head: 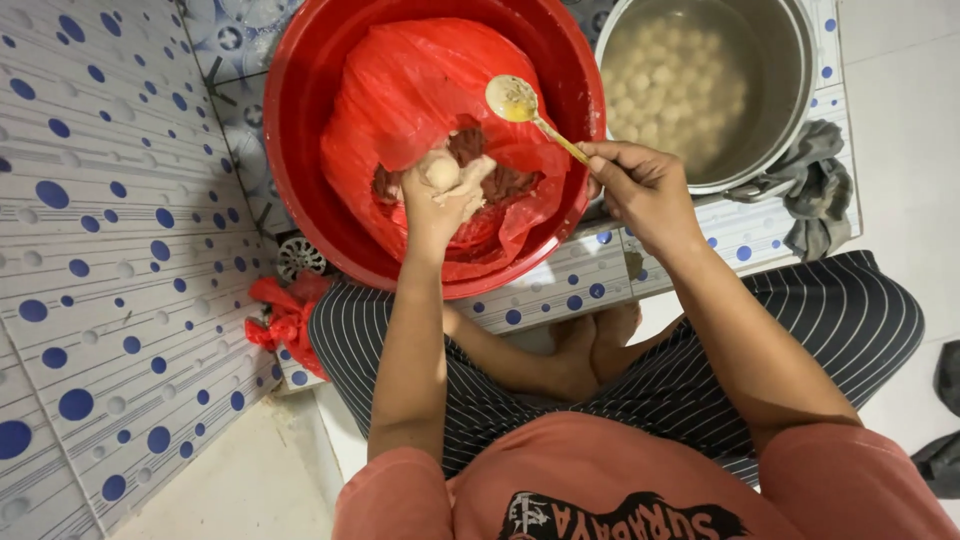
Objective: A person sits on the floor, squeezing meat mixture through their hand to form balls and using a spoon to scoop them into a pot of boiling water.
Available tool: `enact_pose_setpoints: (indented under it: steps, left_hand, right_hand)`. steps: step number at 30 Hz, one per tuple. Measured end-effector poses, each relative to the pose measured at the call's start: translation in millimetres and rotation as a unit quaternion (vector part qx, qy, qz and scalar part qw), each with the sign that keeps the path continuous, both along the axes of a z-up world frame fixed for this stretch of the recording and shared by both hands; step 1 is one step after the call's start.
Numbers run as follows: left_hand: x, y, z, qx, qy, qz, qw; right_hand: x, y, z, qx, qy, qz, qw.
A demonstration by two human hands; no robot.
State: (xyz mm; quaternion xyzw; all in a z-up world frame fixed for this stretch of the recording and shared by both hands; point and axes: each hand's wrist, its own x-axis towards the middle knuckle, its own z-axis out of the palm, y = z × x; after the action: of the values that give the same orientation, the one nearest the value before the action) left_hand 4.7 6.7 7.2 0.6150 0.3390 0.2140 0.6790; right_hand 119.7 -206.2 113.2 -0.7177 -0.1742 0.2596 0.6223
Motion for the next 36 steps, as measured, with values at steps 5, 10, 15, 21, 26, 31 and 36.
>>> enact_pose_setpoints:
  steps: [5,10,15,21,26,31,36]
  left_hand:
    - [1,-6,-4,0.028,-0.085,-0.012,0.996]
    - [-4,-6,16,-0.052,-0.063,-0.048,0.996]
    - [-1,-3,-12,-0.002,-0.065,-0.022,0.998]
    - [1,-5,-13,-0.021,-0.068,-0.028,0.997]
    - [1,-5,-12,-0.034,-0.069,-0.032,0.997]
    - [3,-6,-12,-0.049,-0.069,-0.039,0.996]
    - [11,-16,-8,0.026,-0.015,-0.014,0.999]
  right_hand:
    - [-3,0,4,-0.008,-0.004,0.009,1.0]
    - [-4,-1,2,-0.009,-0.016,0.025,1.0]
    - [-12,8,10,-0.021,-0.052,0.039,0.998]
    - [-14,5,5,-0.049,-0.116,0.041,0.991]
    - [-31,10,22,-0.106,-0.312,0.051,0.943]
    - [-40,1,8,-0.137,-0.472,0.067,0.868]
    - [-45,3,6,-0.17,-0.559,0.071,0.808]
